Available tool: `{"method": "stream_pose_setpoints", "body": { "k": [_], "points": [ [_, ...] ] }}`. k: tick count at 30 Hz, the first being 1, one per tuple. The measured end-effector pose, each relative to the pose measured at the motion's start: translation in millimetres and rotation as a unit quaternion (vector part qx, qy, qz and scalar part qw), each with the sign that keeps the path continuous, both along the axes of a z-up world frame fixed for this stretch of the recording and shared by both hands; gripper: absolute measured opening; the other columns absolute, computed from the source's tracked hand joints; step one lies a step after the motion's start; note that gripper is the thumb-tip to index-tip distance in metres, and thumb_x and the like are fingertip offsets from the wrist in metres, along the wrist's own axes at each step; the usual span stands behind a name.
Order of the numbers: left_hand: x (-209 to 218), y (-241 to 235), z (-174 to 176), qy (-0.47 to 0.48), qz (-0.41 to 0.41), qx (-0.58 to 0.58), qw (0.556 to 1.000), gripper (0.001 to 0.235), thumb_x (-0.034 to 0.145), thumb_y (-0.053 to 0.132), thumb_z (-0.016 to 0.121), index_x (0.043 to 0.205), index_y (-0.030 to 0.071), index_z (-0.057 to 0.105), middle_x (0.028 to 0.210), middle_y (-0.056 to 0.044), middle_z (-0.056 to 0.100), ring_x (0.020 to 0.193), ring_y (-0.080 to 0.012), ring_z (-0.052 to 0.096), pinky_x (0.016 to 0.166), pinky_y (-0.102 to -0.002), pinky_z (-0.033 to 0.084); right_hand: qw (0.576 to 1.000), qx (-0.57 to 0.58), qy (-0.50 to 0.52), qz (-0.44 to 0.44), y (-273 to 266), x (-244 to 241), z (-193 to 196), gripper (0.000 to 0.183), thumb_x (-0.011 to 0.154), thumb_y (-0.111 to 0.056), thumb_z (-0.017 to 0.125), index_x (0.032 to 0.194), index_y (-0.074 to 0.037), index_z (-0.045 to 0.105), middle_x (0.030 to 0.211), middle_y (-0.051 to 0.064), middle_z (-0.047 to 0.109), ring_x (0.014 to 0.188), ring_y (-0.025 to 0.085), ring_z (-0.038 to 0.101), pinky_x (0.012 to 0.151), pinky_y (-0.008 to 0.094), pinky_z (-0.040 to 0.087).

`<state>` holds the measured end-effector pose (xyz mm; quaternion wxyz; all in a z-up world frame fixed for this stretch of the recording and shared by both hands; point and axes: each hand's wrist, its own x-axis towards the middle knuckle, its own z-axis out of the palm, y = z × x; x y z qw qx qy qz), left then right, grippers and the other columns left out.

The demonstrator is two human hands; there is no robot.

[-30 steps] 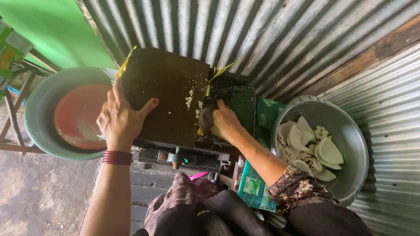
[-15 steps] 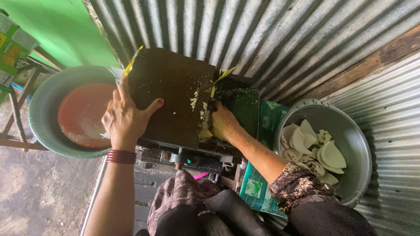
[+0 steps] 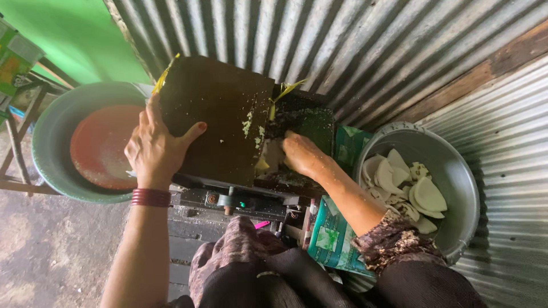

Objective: The person repeatedly picks up white vegetable slices from a metal bowl and grates them against a rotating drum grater. The grated material falls into a large green basin below. The person continues this process for the duration of the clip.

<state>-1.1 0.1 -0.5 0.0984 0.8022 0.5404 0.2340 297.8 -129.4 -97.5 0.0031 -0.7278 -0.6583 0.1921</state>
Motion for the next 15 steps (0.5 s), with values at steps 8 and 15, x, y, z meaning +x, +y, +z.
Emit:
{"method": "stream_pose_setpoints", "body": {
  "k": [8,15],
  "points": [
    [3.3,-1.3,5.2,0.002,0.004,-0.017,1.000,0.106,0.078,0.072,0.080,0.155,0.010,0.040,0.130,-0.020,0.064,0.109,-0.0431,0.065,0.085,-0.054,0.052,0.997,0.024,-0.035,0.067,-3.8,-3.6,-7.5,0.013,0.075,-0.003,0.071,0.086,0.005,0.073,0.113,0.024,0.064,0.098,0.040,0.069,0.087,0.045,0.058],
    [2.7,0.2,3.5,-0.002,0.004,-0.020,1.000,0.105,0.077,0.070,0.081,0.154,0.010,0.040,0.129,-0.020,0.064,0.112,-0.0429,0.064,0.088,-0.054,0.051,0.988,0.079,-0.064,0.116,-4.2,-10.3,-15.3,0.021,0.071,-0.008,0.069,0.087,0.003,0.076,0.119,0.026,0.063,0.101,0.042,0.066,0.089,0.048,0.055]
  ]
}}
